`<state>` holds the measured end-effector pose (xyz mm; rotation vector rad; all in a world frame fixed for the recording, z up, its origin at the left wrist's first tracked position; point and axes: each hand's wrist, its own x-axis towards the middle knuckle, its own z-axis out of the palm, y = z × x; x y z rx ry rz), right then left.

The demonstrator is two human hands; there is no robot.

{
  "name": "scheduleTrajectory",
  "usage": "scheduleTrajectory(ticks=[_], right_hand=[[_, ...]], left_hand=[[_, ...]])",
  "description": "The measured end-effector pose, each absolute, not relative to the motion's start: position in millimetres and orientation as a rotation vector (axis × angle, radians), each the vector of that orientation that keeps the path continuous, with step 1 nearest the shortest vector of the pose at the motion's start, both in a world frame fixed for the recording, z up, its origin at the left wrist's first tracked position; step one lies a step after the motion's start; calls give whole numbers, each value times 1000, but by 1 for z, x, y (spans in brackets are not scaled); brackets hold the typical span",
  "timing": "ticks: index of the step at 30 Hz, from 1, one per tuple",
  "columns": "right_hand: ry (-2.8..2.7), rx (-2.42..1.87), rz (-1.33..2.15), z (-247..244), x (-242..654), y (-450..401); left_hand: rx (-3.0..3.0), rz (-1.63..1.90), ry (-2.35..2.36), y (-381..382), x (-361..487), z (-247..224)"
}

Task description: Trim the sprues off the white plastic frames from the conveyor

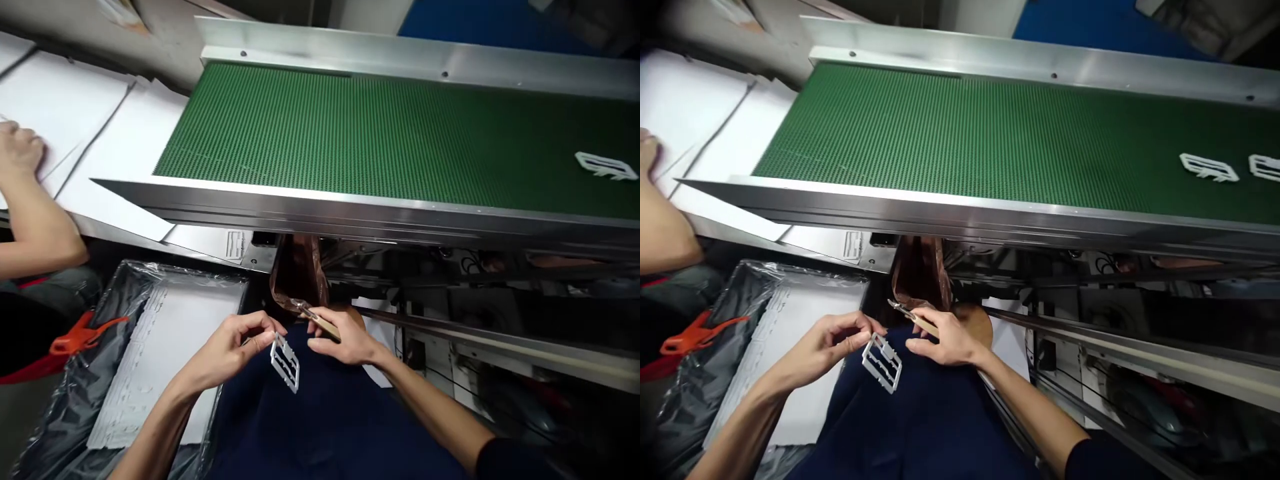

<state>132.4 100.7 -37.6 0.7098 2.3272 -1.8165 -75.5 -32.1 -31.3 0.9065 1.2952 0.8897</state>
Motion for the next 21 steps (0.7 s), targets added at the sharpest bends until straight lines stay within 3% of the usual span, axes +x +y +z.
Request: scheduleTrajectory(ticks=[8, 21], right_hand=[[2658, 536, -879, 23, 140, 134], [2666, 383, -659, 40, 132, 137]], left_hand=[[1193, 674, 1359, -14, -78, -11], [1279, 613, 1383, -8, -67, -9]])
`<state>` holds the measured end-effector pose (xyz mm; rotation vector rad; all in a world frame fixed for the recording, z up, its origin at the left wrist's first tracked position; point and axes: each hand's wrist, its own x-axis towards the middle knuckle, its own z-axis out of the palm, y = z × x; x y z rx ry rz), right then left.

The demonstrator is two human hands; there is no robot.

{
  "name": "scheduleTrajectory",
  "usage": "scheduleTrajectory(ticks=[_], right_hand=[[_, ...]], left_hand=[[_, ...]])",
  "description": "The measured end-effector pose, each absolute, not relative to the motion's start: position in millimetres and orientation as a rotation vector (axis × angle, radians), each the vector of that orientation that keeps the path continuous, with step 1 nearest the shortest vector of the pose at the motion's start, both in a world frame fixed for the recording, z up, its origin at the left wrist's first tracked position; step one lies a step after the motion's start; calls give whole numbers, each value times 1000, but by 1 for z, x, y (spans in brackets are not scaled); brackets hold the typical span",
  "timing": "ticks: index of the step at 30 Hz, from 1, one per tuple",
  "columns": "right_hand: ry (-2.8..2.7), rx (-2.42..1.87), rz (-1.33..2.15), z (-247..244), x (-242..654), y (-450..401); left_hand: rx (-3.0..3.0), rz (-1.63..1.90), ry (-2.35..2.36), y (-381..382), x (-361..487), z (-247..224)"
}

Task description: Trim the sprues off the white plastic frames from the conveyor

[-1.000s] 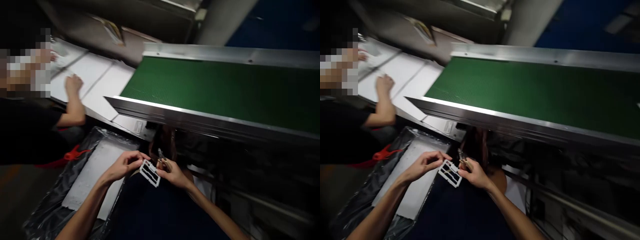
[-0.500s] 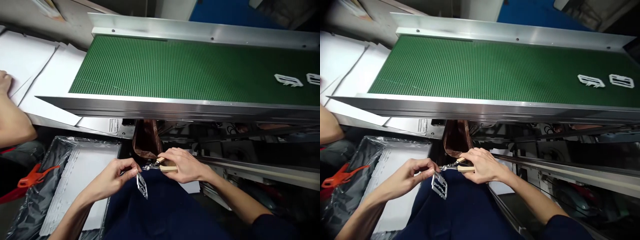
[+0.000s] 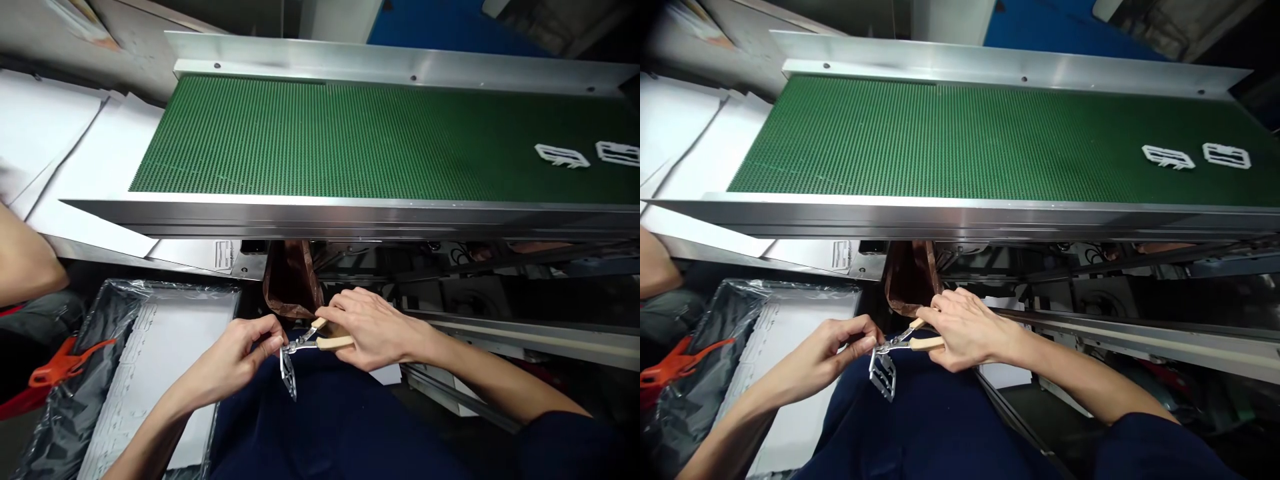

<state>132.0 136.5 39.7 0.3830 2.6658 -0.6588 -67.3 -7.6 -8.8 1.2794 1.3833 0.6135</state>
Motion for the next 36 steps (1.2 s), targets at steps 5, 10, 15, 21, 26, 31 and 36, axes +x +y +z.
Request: scheduleTrajectory(ticks=[5, 10, 15, 21, 26, 31, 36], right_hand=[[2672, 305, -552, 49, 128, 139], [2689, 248, -439, 58, 127, 139], [2714, 153, -341, 59, 124, 144], [2667, 192, -395, 50, 124, 149], [2502, 710, -755, 32, 144, 151], [2364, 1121, -1035, 7, 172, 146], [2540, 1219, -1006, -1, 178, 132]], left_hand=[[1290, 610, 1383, -5, -64, -6], [1281, 622, 1383, -4, -61, -6], [1249, 632, 1367, -5, -56, -8], [1165, 709, 1353, -5, -53, -16], [793, 970, 1216, -8, -38, -36], [333, 1167, 1001, -8, -15, -57], [46, 1209, 912, 3, -17, -56]])
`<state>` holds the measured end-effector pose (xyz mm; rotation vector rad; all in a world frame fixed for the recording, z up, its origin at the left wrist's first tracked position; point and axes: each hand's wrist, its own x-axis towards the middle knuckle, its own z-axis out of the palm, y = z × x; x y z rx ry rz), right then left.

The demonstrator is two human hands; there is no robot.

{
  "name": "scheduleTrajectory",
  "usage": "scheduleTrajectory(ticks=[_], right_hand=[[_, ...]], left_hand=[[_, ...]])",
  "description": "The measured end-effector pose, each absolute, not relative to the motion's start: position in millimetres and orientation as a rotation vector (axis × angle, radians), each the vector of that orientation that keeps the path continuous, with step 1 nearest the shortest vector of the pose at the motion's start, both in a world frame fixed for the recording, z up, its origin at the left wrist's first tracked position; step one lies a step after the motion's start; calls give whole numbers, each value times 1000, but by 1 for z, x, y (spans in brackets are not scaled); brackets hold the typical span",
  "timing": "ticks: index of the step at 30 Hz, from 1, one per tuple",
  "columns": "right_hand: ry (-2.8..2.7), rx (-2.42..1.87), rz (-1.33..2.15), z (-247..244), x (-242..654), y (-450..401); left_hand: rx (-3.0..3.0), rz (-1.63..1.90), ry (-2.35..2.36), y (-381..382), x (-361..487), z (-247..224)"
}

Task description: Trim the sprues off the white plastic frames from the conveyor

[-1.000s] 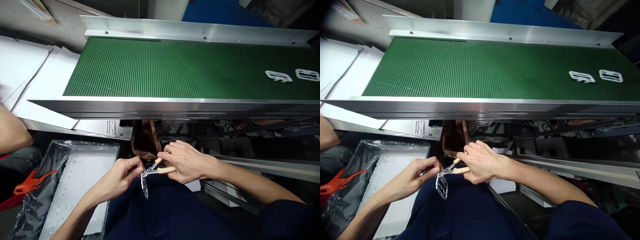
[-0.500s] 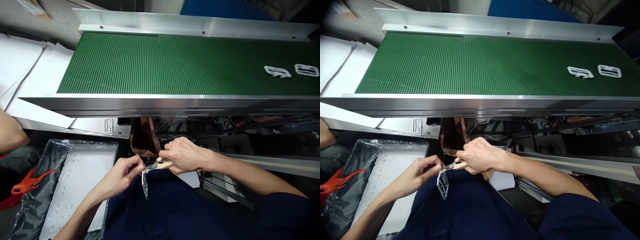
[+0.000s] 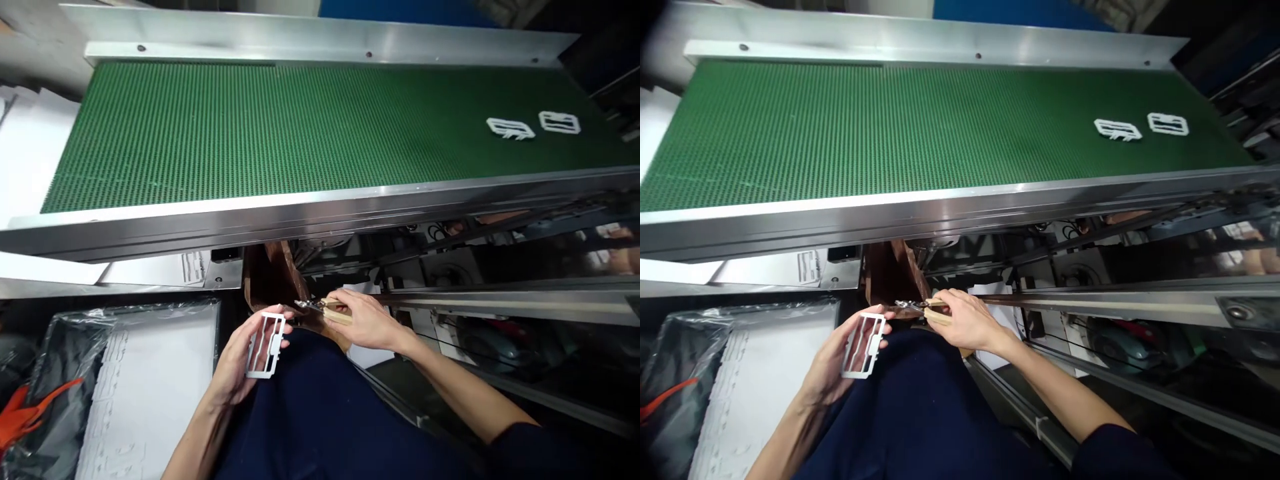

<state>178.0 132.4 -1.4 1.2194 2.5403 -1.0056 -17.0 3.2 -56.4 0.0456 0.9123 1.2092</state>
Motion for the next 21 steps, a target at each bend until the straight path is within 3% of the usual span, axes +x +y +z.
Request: scheduleTrajectory(ticks=[21], right_hand=[[2780, 864, -554, 7, 173, 136]], left_hand=[[39, 1022, 1019, 11, -19, -41]])
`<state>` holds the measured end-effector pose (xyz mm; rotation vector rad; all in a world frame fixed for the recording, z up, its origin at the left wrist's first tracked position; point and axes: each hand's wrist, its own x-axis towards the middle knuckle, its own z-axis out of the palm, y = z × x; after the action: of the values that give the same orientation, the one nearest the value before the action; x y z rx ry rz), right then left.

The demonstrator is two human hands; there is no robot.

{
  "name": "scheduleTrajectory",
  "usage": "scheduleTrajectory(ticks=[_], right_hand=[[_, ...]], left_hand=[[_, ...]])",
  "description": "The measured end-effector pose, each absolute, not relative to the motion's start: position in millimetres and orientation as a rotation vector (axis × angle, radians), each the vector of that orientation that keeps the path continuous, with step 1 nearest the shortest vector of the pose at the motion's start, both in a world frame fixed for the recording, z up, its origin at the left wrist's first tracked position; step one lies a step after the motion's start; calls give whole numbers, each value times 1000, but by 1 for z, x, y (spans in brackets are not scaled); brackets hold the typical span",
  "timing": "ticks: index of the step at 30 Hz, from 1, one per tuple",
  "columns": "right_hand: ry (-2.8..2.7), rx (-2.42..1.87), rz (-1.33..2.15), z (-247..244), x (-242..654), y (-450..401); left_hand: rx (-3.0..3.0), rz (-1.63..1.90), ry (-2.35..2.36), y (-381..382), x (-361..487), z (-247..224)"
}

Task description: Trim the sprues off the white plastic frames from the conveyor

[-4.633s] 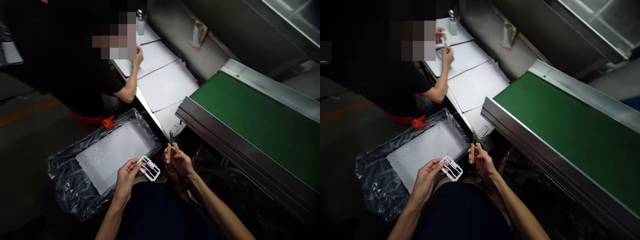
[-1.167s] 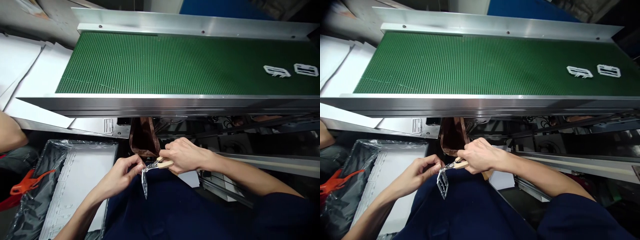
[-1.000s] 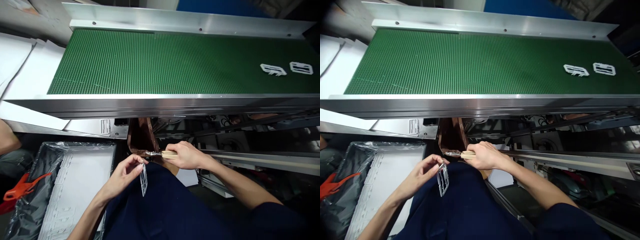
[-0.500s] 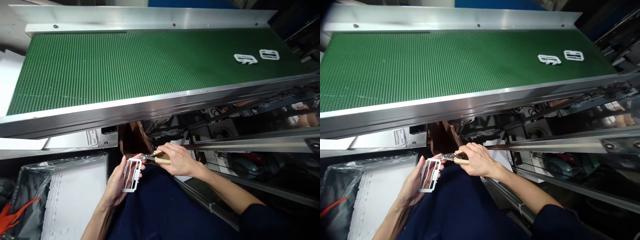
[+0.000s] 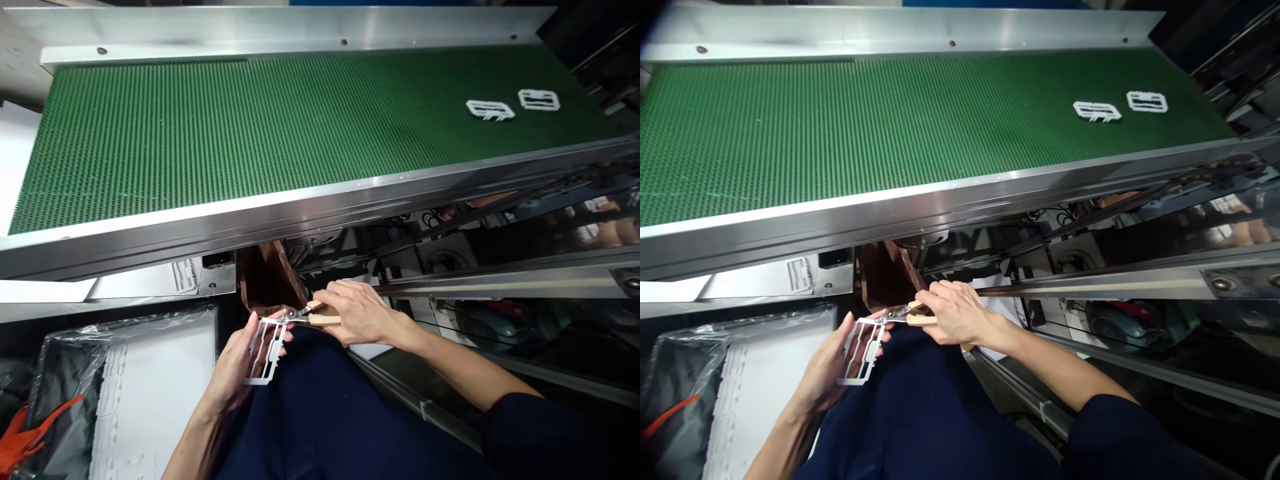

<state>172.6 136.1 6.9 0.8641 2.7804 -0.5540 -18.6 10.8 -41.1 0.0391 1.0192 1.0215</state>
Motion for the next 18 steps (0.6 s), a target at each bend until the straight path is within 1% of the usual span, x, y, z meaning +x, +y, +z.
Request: scheduleTrajectory(ticks=[7, 9, 11, 16, 18], right_hand=[[2779, 862, -516, 7, 172, 139], [2779, 893, -569, 6, 171, 139], [2741, 999, -726, 3, 170, 137], [2471, 1475, -1272, -8, 167, 131], [2400, 1557, -1446, -11, 165, 126]], left_hand=[[53, 1014, 1020, 12, -20, -44], [34, 1019, 991, 13, -21, -44], [-3, 1035, 932, 15, -22, -43], [-126, 1146, 810, 24, -23, -41], [-144, 1191, 780, 29, -24, -42]])
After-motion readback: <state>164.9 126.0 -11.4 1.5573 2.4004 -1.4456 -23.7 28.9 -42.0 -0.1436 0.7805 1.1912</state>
